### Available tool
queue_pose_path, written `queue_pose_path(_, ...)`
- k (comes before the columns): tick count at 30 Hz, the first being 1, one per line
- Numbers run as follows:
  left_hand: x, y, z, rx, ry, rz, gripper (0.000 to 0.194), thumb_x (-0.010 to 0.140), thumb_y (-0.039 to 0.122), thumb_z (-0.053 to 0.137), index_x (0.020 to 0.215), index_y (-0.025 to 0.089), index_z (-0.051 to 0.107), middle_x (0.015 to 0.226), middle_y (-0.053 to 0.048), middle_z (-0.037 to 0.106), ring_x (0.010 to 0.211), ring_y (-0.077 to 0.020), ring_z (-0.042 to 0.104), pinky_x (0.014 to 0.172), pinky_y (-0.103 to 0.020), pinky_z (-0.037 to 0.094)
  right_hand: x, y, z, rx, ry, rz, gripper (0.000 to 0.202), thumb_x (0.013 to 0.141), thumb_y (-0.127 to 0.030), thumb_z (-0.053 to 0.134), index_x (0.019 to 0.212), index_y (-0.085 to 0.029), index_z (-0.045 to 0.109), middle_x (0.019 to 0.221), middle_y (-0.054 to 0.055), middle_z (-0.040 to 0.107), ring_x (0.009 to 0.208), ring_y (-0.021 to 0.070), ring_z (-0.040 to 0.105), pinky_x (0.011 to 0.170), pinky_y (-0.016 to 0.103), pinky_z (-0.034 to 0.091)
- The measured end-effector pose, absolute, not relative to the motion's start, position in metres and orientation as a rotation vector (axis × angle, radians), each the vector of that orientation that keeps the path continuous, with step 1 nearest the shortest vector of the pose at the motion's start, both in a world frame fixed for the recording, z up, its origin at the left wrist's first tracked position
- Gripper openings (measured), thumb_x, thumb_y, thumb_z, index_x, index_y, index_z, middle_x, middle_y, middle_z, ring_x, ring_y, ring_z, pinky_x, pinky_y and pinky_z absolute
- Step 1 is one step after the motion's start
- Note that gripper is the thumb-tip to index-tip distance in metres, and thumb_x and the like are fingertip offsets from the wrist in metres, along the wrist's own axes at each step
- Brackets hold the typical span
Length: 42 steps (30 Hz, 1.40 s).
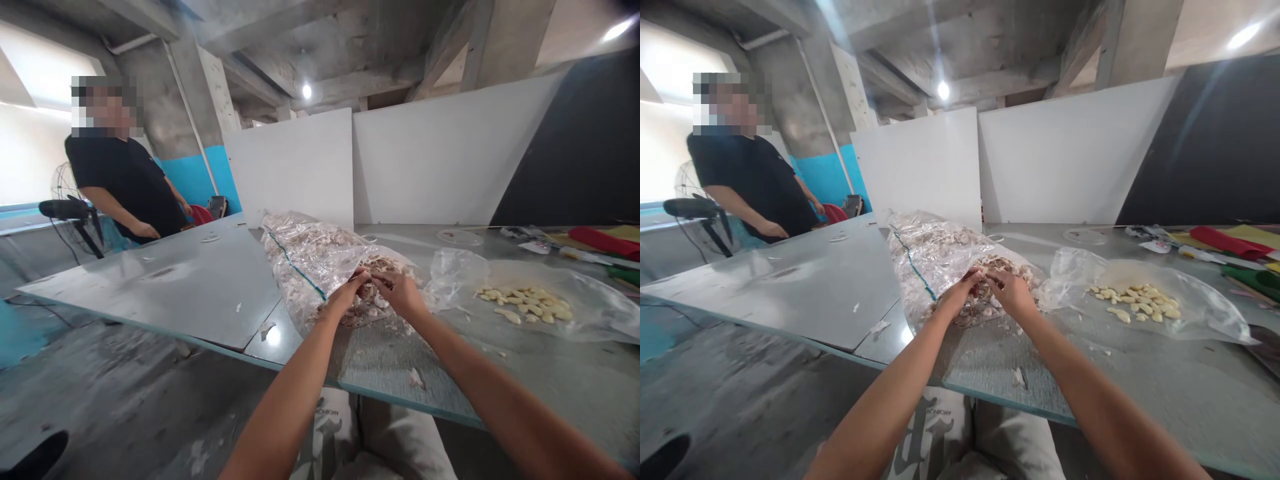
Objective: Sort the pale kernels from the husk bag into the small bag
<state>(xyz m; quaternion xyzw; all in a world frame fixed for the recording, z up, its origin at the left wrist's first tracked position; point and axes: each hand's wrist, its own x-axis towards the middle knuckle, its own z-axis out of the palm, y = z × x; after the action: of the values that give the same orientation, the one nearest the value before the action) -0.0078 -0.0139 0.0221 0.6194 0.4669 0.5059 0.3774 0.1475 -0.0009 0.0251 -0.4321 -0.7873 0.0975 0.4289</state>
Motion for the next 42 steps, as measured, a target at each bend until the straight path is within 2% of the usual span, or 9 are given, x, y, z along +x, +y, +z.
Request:
queue_pose_path(3,-0.006,-0.019,0.027,1.527,1.202,1.249,0.039,0.076,0.049,0.05,0.1,0.02,0.06,0.058,0.003,0.05,0.056,-0.0111,0.047,0.058,-0.023,0.036,0.148,0.002,0.022,-1.06,-1.988,0.235,0.029,0.081,-0.033,0.048,0.099,-0.022,0.067,0.099,0.003,0.068,0.083,0.017,0.063,0.069,0.024,0.046)
queue_pose_path(11,-0.007,-0.01,0.02,1.551,1.07,1.286,0.032,0.073,0.048,0.054,0.085,0.019,0.06,0.059,0.004,0.047,0.056,-0.009,0.042,0.058,-0.021,0.036,0.148,-0.001,0.023,-1.029,-2.036,0.24,0.027,0.079,-0.032,0.048,0.092,-0.021,0.069,0.088,0.003,0.069,0.075,0.0165,0.062,0.065,0.023,0.044)
queue_pose_path(17,-0.006,-0.011,0.022,1.545,1.033,1.264,0.031,0.071,0.046,0.056,0.083,0.018,0.061,0.062,0.004,0.048,0.056,-0.0086,0.042,0.059,-0.021,0.036,0.149,-0.003,0.027,-1.078,-2.058,0.249,0.027,0.079,-0.029,0.046,0.086,-0.018,0.07,0.076,0.003,0.068,0.064,0.0143,0.058,0.058,0.022,0.04)
queue_pose_path(24,-0.01,-0.016,0.022,1.614,1.112,1.228,0.039,0.077,0.053,0.046,0.086,0.019,0.062,0.059,0.003,0.051,0.059,-0.0107,0.047,0.064,-0.023,0.037,0.15,-0.001,0.026,-1.015,-2.081,0.2,0.028,0.082,-0.03,0.046,0.096,-0.022,0.068,0.085,0.003,0.069,0.07,0.0152,0.059,0.063,0.023,0.04)
queue_pose_path(33,-0.01,-0.009,0.014,1.549,1.113,1.219,0.042,0.075,0.054,0.047,0.094,0.02,0.063,0.059,0.003,0.053,0.06,-0.0116,0.049,0.065,-0.024,0.038,0.151,-0.004,0.028,-1.011,-2.098,0.172,0.027,0.083,-0.032,0.046,0.095,-0.022,0.068,0.084,0.004,0.068,0.07,0.0158,0.059,0.062,0.023,0.039)
queue_pose_path(42,-0.007,-0.004,0.011,1.489,0.939,1.262,0.036,0.069,0.048,0.058,0.088,0.018,0.062,0.066,0.003,0.051,0.054,-0.007,0.043,0.055,-0.02,0.038,0.15,-0.003,0.03,-1.092,-2.167,0.1,0.024,0.081,-0.028,0.045,0.081,-0.018,0.067,0.076,0.004,0.066,0.065,0.0129,0.055,0.059,0.021,0.034)
